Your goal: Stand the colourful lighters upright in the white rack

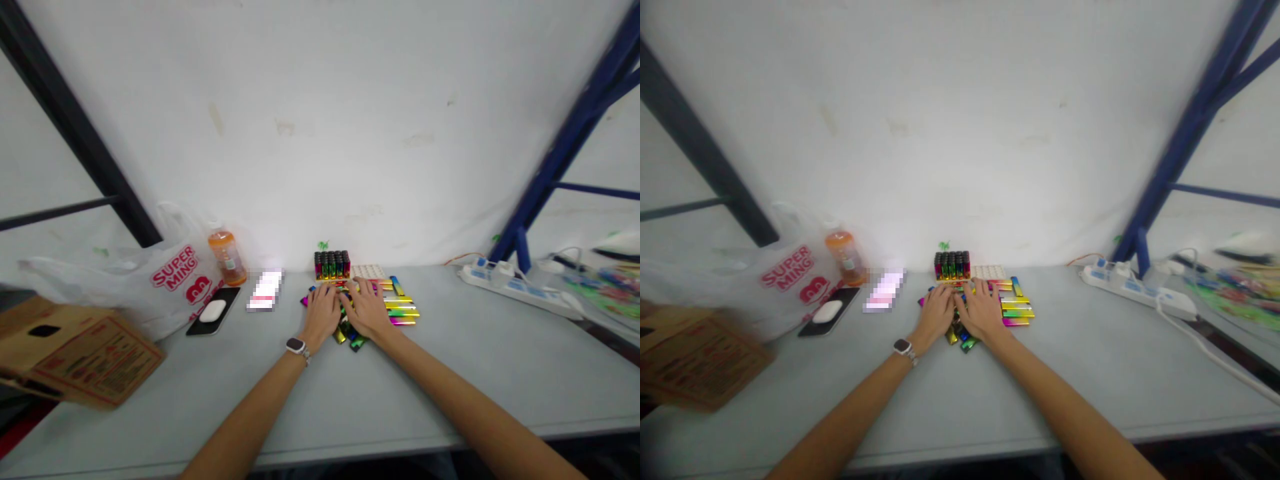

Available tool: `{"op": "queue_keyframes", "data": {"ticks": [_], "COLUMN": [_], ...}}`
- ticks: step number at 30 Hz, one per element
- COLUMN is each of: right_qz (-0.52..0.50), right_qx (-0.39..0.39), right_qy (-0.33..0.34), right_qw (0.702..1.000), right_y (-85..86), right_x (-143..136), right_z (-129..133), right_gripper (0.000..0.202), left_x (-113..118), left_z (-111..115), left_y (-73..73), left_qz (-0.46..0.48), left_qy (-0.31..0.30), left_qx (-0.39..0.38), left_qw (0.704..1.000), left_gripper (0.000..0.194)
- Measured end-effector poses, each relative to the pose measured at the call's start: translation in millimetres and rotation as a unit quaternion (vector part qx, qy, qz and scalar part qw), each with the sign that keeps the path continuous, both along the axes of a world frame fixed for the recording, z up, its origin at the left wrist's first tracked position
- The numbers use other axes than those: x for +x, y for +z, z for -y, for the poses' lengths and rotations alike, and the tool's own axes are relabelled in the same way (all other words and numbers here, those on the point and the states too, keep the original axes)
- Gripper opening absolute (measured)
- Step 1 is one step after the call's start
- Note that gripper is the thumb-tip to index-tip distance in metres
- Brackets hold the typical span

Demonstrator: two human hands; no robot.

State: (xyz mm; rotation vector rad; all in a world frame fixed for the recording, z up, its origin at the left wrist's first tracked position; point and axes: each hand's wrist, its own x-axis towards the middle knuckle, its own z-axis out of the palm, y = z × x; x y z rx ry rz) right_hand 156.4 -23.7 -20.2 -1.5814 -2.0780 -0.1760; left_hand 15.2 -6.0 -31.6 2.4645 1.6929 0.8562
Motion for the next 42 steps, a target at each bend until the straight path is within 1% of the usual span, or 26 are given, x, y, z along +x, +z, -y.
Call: {"op": "queue_keyframes", "data": {"ticks": [4,9,11,14,17,20,22,27,32,34,38,42], "right_qz": [-0.002,-0.007,-0.009,-0.006,0.007,0.021,0.024,0.033,0.048,0.044,0.038,0.058], "right_qx": [0.009,-0.01,-0.024,-0.057,-0.121,-0.168,-0.171,-0.128,-0.154,-0.155,-0.16,-0.186], "right_qy": [-0.032,-0.05,-0.047,-0.059,-0.087,-0.101,-0.105,-0.116,-0.122,-0.124,-0.152,-0.143], "right_qw": [0.999,0.999,0.999,0.997,0.989,0.98,0.979,0.984,0.979,0.979,0.974,0.97], "right_y": [0.0,5.1,10.4,19.0,24.3,24.6,23.3,20.7,20.9,21.3,22.1,22.2], "right_x": [1.0,4.5,13.6,35.3,57.2,68.4,68.2,55.1,50.4,53.1,61.0,62.7], "right_z": [-19.9,-31.0,-32.5,-34.2,-35.5,-35.1,-33.6,-31.7,-33.3,-33.1,-31.2,-31.8], "right_gripper": [0.044,0.038,0.033,0.024,0.025,0.027,0.028,0.038,0.037,0.038,0.037,0.033], "left_x": [2.7,7.1,7.8,8.4,11.1,16.6,19.6,16.4,8.5,8.1,9.4,9.9], "left_z": [5.4,4.5,2.4,-2.7,-11.0,-18.4,-19.9,-12.9,-7.5,-7.2,-6.9,-6.9], "left_y": [-2.4,-7.9,-7.1,-2.1,3.3,4.9,4.6,5.8,5.1,4.3,4.1,3.9], "left_qz": [0.003,-0.011,-0.005,0.012,0.033,0.044,0.044,0.041,0.036,0.037,0.036,0.028], "left_qy": [-0.029,-0.045,-0.049,-0.057,-0.056,-0.051,-0.046,-0.04,-0.047,-0.052,-0.057,-0.06], "left_qx": [0.009,0.015,0.023,0.023,0.011,0.004,0.007,0.021,0.02,0.017,0.012,0.007], "left_qw": [1.0,0.999,0.999,0.998,0.998,0.998,0.998,0.998,0.998,0.998,0.998,0.998], "left_gripper": [0.029,0.027,0.027,0.026,0.025,0.023,0.022,0.021,0.021,0.021,0.022,0.022]}}
